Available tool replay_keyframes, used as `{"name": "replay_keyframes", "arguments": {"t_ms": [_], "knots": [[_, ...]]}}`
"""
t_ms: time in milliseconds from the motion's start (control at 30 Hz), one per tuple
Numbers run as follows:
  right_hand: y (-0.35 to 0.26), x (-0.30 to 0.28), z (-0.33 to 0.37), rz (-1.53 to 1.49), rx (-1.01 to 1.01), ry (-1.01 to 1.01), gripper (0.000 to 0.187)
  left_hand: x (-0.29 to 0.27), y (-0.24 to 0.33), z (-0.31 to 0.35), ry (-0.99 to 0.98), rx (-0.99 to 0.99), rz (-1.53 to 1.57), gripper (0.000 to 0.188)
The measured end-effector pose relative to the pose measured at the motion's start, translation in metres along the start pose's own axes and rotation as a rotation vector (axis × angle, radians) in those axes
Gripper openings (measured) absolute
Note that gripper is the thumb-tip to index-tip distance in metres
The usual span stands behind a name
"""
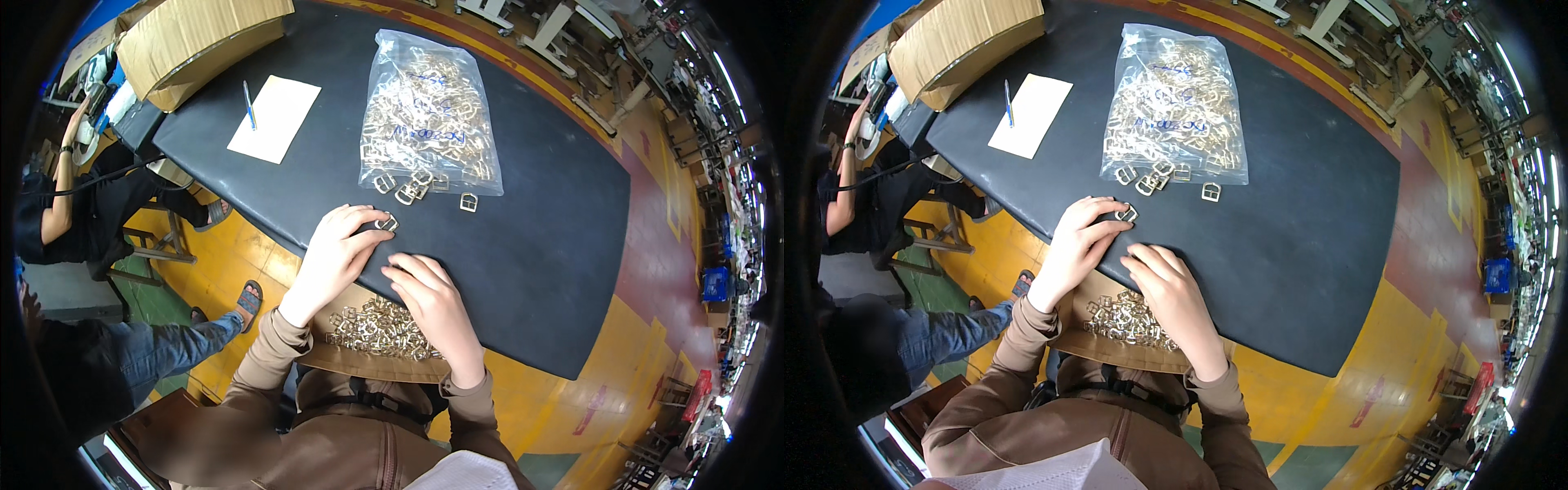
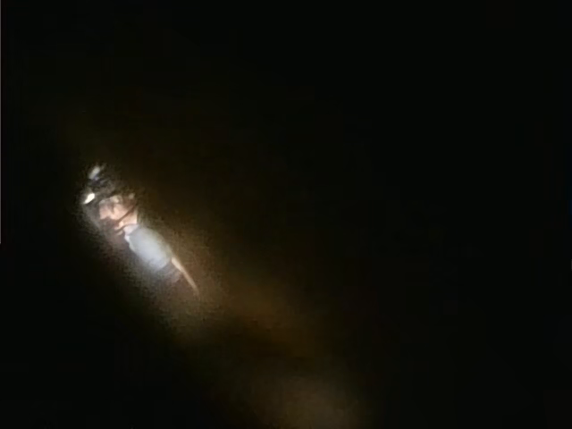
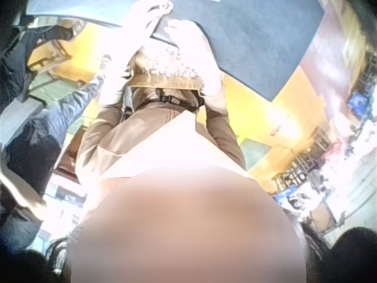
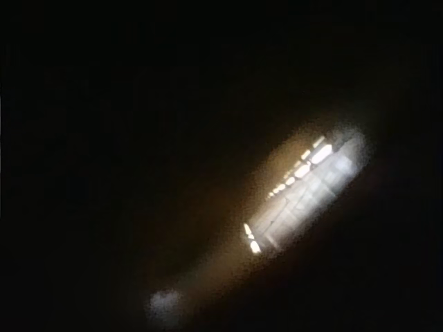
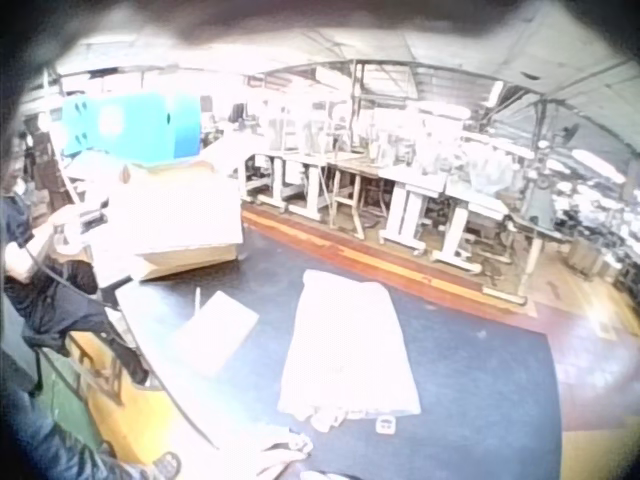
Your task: The person sorts small metal buckles on a table, picking them up one by one and placing them into a clear plastic bag. The person handles the buckles by hand, occasionally adjusting their position on the table before bagging them.
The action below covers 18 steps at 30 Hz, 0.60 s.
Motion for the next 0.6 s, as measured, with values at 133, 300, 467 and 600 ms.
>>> {"name": "replay_keyframes", "arguments": {"t_ms": [133,300,467,600], "knots": [[-0.009,-0.009,0.035,-0.083,0.036,-0.133,0.025,0.009,0.003,-0.011,-0.04,0.001,0.043,0.028],[-0.022,-0.007,0.066,-0.151,0.07,-0.298,0.027,0.016,0.001,-0.024,-0.004,-0.066,-0.211,0.052],[-0.021,-0.03,0.051,-0.112,0.049,-0.063,0.029,0.012,0.004,-0.012,-0.069,-0.064,-0.112,0.053],[-0.012,-0.03,0.02,-0.141,0.066,0.075,0.033,0.007,0.006,0.009,-0.136,-0.175,0.213,0.05]]}}
Point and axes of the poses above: each hand's wrist, its own z-axis away from the middle knuckle, its own x-axis out of the palm, y = z × x, the point moved 7 cm from there along -z, towards the middle knuckle, and after that the axes turned 14 degrees about -z, right-handed, at the moved point
